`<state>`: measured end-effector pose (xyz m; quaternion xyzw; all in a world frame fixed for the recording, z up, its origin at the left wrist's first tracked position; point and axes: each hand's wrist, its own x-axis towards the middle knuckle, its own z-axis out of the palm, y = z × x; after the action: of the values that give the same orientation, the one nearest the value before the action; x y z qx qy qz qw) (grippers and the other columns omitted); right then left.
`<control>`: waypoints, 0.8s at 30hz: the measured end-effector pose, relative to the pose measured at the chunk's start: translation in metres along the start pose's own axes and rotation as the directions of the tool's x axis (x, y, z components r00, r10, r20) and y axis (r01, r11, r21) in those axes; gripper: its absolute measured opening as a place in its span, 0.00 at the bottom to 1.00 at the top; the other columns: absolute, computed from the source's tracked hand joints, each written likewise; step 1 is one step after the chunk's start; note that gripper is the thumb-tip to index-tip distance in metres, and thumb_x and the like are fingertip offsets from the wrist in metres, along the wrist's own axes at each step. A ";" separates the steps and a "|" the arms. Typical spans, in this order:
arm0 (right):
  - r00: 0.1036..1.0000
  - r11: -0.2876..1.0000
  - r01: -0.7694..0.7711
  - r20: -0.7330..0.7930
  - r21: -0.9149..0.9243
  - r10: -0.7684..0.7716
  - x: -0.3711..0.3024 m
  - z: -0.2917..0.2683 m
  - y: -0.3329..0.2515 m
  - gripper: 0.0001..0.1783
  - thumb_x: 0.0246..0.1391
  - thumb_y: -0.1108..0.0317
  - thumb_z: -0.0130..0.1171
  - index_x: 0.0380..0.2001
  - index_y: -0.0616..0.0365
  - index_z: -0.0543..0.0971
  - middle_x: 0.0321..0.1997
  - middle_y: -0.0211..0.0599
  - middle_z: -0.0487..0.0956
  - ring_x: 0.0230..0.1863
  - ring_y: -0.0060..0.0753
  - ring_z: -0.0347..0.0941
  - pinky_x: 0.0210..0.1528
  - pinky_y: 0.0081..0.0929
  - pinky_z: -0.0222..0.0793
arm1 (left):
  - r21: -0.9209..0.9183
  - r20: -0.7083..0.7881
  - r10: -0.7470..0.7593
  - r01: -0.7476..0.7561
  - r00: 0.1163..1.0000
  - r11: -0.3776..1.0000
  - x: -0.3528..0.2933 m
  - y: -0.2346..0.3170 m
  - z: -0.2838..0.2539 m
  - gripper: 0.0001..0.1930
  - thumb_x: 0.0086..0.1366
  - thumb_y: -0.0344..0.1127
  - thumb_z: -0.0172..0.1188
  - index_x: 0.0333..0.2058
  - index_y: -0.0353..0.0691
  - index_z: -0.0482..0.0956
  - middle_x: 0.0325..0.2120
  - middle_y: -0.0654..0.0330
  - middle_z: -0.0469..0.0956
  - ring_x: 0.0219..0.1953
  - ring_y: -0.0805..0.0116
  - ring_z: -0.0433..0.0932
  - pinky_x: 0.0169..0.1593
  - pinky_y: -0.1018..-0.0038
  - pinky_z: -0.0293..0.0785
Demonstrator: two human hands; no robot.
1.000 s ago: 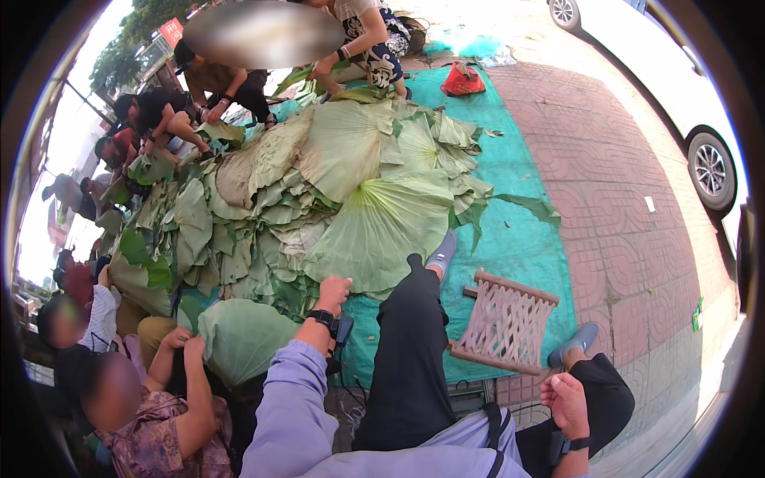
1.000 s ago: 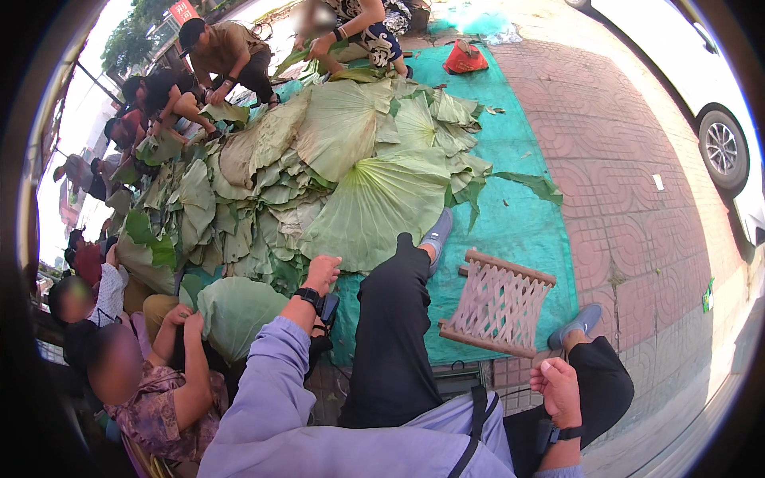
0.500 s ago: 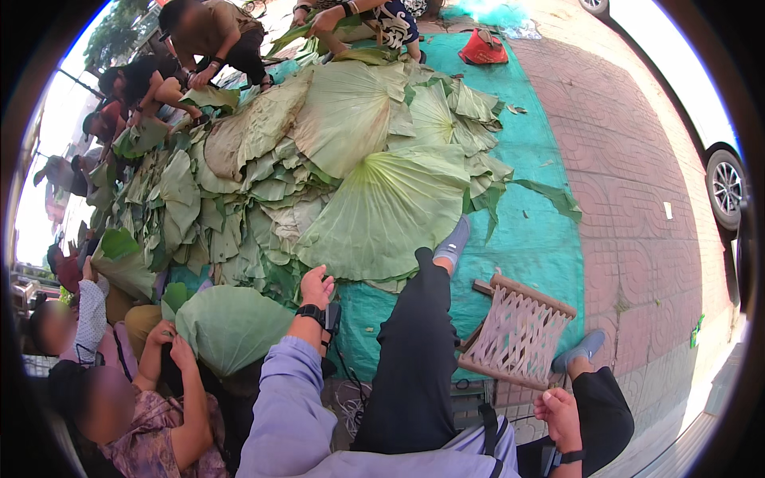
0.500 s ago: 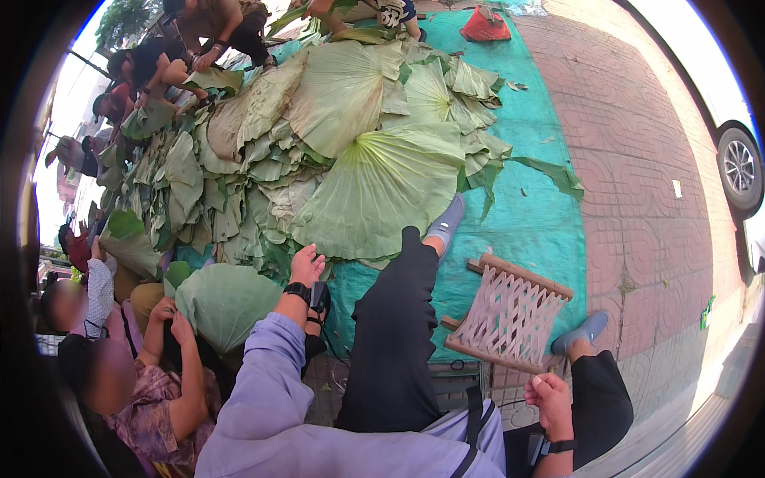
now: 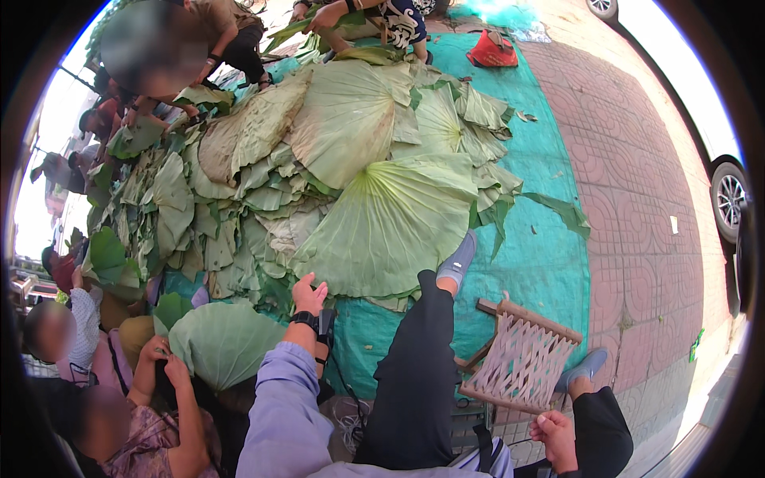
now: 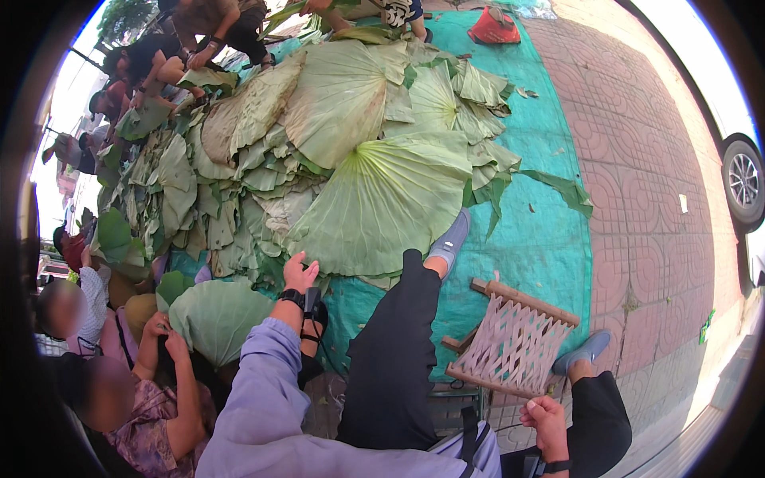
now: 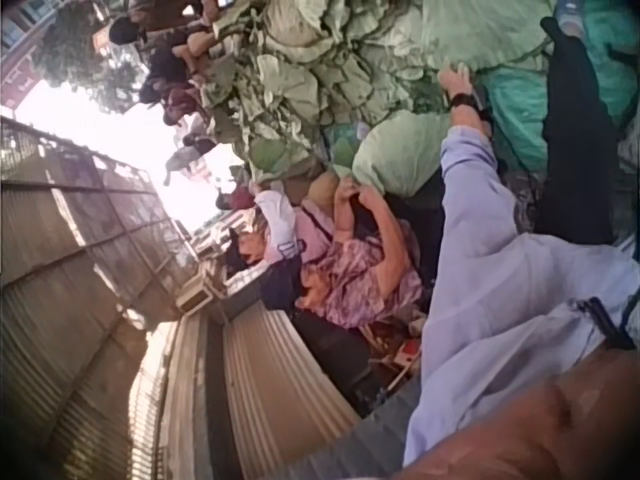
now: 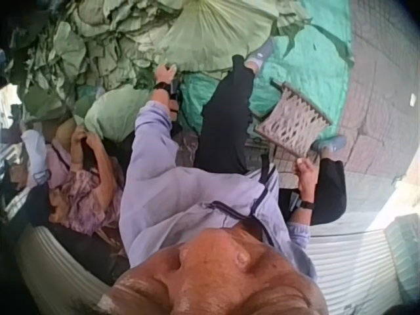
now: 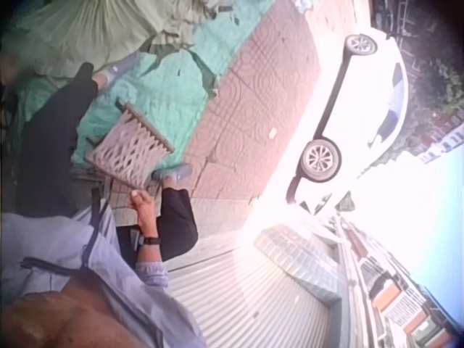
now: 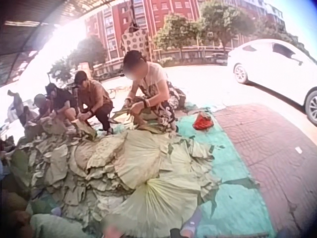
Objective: The person picks up large lotus leaves from a pile on the ground and folds them individually by hand before placing them back down.
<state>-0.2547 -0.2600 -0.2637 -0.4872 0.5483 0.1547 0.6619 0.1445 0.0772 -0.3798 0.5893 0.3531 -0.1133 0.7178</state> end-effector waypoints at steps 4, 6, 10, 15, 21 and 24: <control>1.000 1.000 0.007 0.013 -0.012 -0.006 0.001 0.001 0.000 0.05 0.49 0.71 0.51 0.24 0.62 0.71 0.21 0.36 0.74 0.20 0.25 0.70 0.23 0.21 0.68 | -0.091 0.070 0.010 -0.004 0.997 0.996 0.017 -0.007 -0.010 0.19 0.53 0.34 0.55 0.43 0.36 0.66 0.41 0.55 0.66 0.41 0.55 0.71 0.37 0.71 0.70; 1.000 1.000 0.004 0.009 -0.016 -0.004 0.001 0.001 0.000 0.05 0.49 0.71 0.51 0.24 0.62 0.72 0.21 0.36 0.74 0.20 0.25 0.70 0.23 0.21 0.68 | -0.038 0.008 -0.025 0.025 1.000 0.999 0.019 -0.007 -0.010 0.17 0.52 0.33 0.55 0.41 0.35 0.68 0.38 0.55 0.68 0.41 0.57 0.71 0.36 0.72 0.70; 1.000 1.000 0.003 0.009 -0.023 -0.003 0.001 0.000 0.001 0.05 0.49 0.71 0.50 0.24 0.61 0.72 0.21 0.37 0.74 0.20 0.25 0.70 0.23 0.20 0.68 | -0.035 0.148 0.055 -0.050 0.987 0.998 0.034 -0.015 -0.022 0.13 0.52 0.32 0.56 0.37 0.37 0.70 0.31 0.57 0.71 0.39 0.62 0.72 0.36 0.74 0.69; 1.000 1.000 0.003 0.015 -0.027 -0.003 -0.001 0.001 0.001 0.05 0.48 0.71 0.51 0.24 0.61 0.71 0.21 0.36 0.74 0.20 0.24 0.70 0.24 0.20 0.68 | -0.126 0.553 0.270 -0.241 0.788 0.962 0.054 -0.023 -0.040 0.04 0.54 0.29 0.55 0.28 0.40 0.69 0.23 0.60 0.71 0.26 0.68 0.73 0.27 0.75 0.69; 1.000 0.999 0.010 0.004 -0.038 -0.009 -0.002 0.002 0.000 0.05 0.48 0.70 0.51 0.24 0.61 0.71 0.22 0.36 0.74 0.20 0.24 0.70 0.24 0.19 0.67 | -0.154 0.501 0.385 -0.357 0.776 0.921 0.036 -0.018 -0.030 0.03 0.53 0.26 0.52 0.26 0.39 0.66 0.21 0.61 0.70 0.23 0.67 0.73 0.25 0.72 0.71; 1.000 0.999 0.019 0.006 -0.043 -0.019 -0.003 0.001 0.001 0.06 0.49 0.70 0.51 0.24 0.62 0.71 0.22 0.36 0.74 0.20 0.24 0.70 0.24 0.19 0.67 | -0.178 0.124 0.086 -0.063 0.988 0.982 -0.006 0.006 -0.003 0.04 0.52 0.26 0.51 0.28 0.38 0.66 0.22 0.61 0.70 0.23 0.65 0.74 0.27 0.69 0.72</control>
<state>-0.2558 -0.2579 -0.2617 -0.5059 0.5385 0.1613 0.6542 0.1430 0.0804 -0.3715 0.5287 0.2912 -0.0936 0.7918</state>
